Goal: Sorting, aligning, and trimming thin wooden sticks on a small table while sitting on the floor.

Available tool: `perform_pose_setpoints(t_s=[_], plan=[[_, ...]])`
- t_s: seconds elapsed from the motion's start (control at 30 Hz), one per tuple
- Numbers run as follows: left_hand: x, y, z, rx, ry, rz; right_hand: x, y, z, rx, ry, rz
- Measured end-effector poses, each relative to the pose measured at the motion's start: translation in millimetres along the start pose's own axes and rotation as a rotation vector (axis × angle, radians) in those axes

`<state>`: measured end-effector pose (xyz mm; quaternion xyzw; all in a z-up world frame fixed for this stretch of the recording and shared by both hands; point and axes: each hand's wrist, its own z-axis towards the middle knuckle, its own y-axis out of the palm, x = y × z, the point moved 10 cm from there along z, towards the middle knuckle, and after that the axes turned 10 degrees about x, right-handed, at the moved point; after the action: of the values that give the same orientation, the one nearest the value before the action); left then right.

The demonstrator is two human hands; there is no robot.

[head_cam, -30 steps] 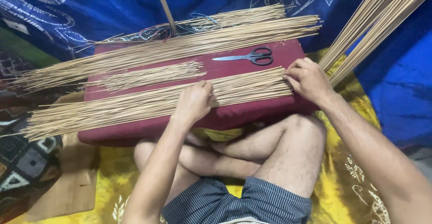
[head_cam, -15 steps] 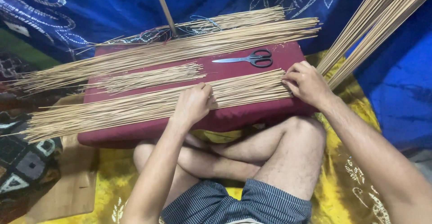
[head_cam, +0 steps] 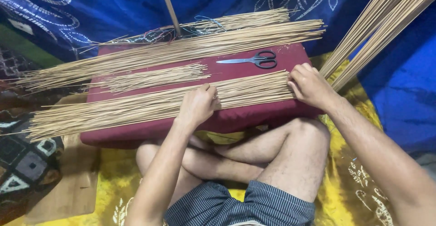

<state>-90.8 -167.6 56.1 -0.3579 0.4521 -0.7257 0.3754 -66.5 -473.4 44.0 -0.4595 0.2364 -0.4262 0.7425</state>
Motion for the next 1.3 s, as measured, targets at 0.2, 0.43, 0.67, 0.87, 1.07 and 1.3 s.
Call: perform_pose_setpoints(t_s=[0.2,0.43,0.67,0.87,1.07,1.3], plan=[[-2,-5,-6,0.014,0.007,0.066,-15,-29,2,0.017,-0.042,0.055],[22,-72,-6,0.095,0.002,-0.01,-15,-50,-6,0.051,0.176,0.462],[41,-99,0,0.246,0.171,0.196,18,4,-49,0.351,0.962,1.291],[49,-89,-7,0.021,0.064,0.057,23,40,-92,0.689,1.104,1.594],[41,-55,-6,-0.149,-0.07,-0.057,14,51,-118,0.867,1.153,1.557],[48,-50,-1,-0.263,-0.13,-0.133,10,60,-129,0.952,1.12,1.6]])
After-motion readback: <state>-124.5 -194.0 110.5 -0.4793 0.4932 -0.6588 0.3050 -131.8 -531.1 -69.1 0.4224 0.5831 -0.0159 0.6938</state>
